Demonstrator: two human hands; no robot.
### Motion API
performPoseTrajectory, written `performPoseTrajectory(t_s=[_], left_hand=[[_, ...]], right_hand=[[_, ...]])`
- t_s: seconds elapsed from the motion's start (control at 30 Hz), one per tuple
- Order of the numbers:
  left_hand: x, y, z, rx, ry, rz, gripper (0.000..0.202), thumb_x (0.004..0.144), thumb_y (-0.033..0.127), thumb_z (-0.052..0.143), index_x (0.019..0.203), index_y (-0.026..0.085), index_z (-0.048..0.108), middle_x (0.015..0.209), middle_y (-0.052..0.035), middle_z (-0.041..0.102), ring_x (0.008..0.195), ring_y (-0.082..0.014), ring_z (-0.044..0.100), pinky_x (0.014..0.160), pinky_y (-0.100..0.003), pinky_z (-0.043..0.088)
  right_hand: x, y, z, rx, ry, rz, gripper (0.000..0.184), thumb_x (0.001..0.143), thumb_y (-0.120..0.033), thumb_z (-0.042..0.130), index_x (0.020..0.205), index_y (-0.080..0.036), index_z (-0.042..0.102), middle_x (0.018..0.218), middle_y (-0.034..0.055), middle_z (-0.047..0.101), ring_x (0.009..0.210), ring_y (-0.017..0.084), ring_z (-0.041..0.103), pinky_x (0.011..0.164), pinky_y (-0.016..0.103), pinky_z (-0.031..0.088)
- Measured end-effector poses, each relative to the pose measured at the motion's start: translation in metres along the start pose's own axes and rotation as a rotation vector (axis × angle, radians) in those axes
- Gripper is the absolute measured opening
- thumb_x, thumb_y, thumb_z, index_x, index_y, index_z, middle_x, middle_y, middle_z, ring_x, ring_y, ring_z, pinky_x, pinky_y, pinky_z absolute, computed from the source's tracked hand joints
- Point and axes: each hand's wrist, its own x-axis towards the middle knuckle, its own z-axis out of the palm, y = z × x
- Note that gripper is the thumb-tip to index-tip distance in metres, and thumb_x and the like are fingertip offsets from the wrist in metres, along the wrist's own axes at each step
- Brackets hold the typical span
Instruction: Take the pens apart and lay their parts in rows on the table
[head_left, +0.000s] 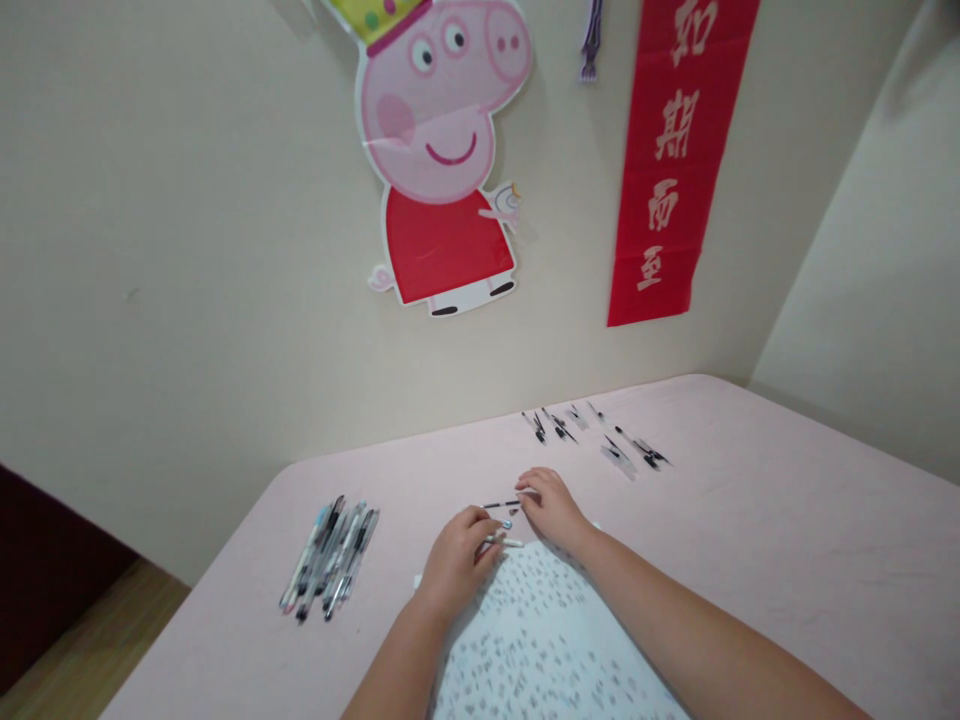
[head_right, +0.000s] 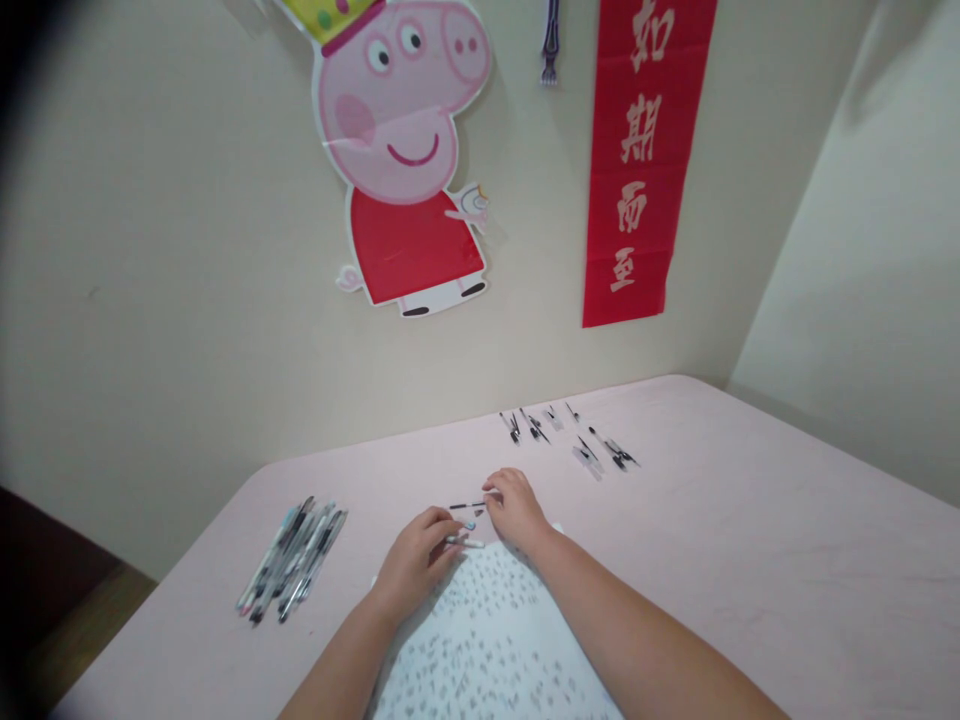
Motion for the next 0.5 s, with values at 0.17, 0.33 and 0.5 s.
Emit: performPoseTrajectory(t_s=[0.17, 0.33, 0.5], left_hand=[[0.0, -0.022, -0.002, 0.019, 0.308, -0.221, 0.029, 0.089, 0.032, 0.038, 0.077, 0.019, 0.06, 0.078, -0.005, 0.059, 0.076, -0.0182, 0.055, 0.072, -0.031, 0.042], [0.0, -0.05, -0.003, -0.172, 0.585, -0.48, 0.03, 0.083, 0.042, 0.039, 0.065, 0.021, 0.051, 0.06, 0.0, 0.053, 0.062, -0.0175, 0.052, 0.06, -0.028, 0.039], [0.0, -0.055, -0.004, -0.409, 0.673, -0.605, 0.035, 0.077, 0.053, 0.043, 0.066, 0.021, 0.052, 0.052, 0.0035, 0.047, 0.054, -0.0152, 0.05, 0.054, -0.025, 0.037]], right_hand=[[0.0, 0.001, 0.0, -0.006, -0.022, 0.056, 0.017, 0.073, -0.009, 0.055, 0.084, -0.017, 0.065, 0.091, 0.0076, 0.065, 0.094, 0.021, 0.054, 0.09, 0.036, 0.041], [0.001, -0.003, -0.001, -0.008, -0.064, 0.094, 0.016, 0.075, -0.011, 0.054, 0.084, -0.016, 0.066, 0.088, 0.0069, 0.066, 0.089, 0.02, 0.056, 0.085, 0.033, 0.041], [0.0, -0.018, -0.006, 0.003, -0.165, 0.055, 0.02, 0.08, -0.015, 0.051, 0.091, -0.017, 0.068, 0.091, 0.0072, 0.067, 0.088, 0.019, 0.057, 0.083, 0.032, 0.042]])
